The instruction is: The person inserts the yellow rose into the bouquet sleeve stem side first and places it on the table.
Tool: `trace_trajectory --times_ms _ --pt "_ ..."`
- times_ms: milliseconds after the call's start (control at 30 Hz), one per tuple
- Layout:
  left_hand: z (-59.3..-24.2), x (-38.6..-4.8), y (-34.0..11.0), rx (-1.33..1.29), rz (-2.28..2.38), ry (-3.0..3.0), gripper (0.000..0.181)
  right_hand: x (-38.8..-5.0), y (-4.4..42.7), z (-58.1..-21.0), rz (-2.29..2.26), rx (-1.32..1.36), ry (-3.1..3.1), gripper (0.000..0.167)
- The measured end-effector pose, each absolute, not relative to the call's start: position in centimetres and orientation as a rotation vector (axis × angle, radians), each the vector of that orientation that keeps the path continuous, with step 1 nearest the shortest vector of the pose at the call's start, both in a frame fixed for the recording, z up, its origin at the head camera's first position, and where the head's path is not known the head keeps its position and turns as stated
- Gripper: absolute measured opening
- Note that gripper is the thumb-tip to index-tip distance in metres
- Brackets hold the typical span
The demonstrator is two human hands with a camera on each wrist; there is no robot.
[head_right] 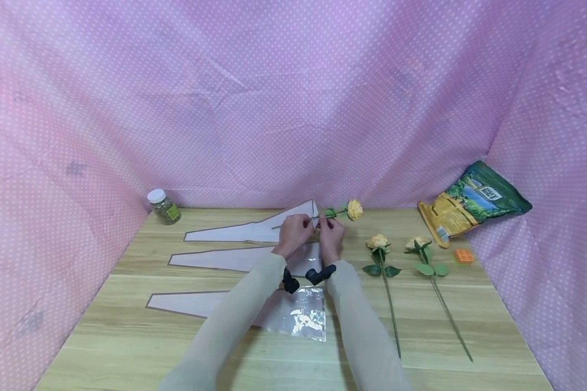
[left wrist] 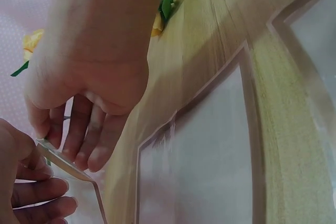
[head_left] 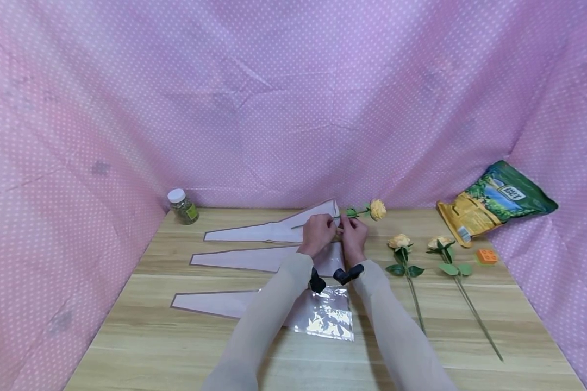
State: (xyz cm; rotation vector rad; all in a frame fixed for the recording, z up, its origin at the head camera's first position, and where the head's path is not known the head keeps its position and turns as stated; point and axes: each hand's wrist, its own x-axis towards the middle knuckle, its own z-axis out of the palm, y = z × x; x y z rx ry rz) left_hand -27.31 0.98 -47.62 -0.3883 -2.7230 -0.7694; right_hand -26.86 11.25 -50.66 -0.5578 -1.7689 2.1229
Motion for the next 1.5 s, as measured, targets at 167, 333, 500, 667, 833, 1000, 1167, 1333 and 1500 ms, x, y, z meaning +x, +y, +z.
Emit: trace_trajectory --times_ms 167,333,500,667,833,1000,1167,1333,1500 --pt "-47.7 -27.3 1.1 -0.398 -0.769 -2.722 0.022 -26.8 11.3 -50.7 2.061 -0.599 -1.766 0.034" --pt "-47.7 -27.2 1.2 -0.4 -0.78 -2.728 0.023 -26.8 11.2 -50.7 2.086 -0.598 -1.692 0.027" --pt "-47.7 -27.1 1.2 -0.401 -0.812 -2.73 0.021 -27.1 11.3 -50.7 2.22 -0.611 -1.548 0.011" --pt "-47.7 -27.0 1.2 -0.404 -0.838 -2.734 0.018 -27.4 11.4 -50.4 2.291 -0.606 -1.399 0.026" --pt "-47.6 -27.0 1.1 -0.407 -0.827 -2.741 0.018 -27.4 11.4 -50.0 2.269 -0.647 -1.401 0.035" --pt "-47.6 -26.9 0.9 -0.394 -0.859 -2.739 0.02 -27.2 11.3 -50.0 2.293 -0.652 -1.406 0.058" --pt "-47.7 -26.9 0.9 -0.385 -0.883 -2.742 0.019 -27.1 11.5 -50.0 2.294 -0.625 -1.463 0.052" --pt "-47.8 -26.9 0.9 -0.392 -0.873 -2.728 0.017 -26.9 11.7 -49.7 2.313 -0.625 -1.496 0.032" --pt "-47.7 -26.9 0.8 -0.398 -0.833 -2.728 0.017 -26.9 12.3 -49.3 2.292 -0.636 -1.489 0.02"
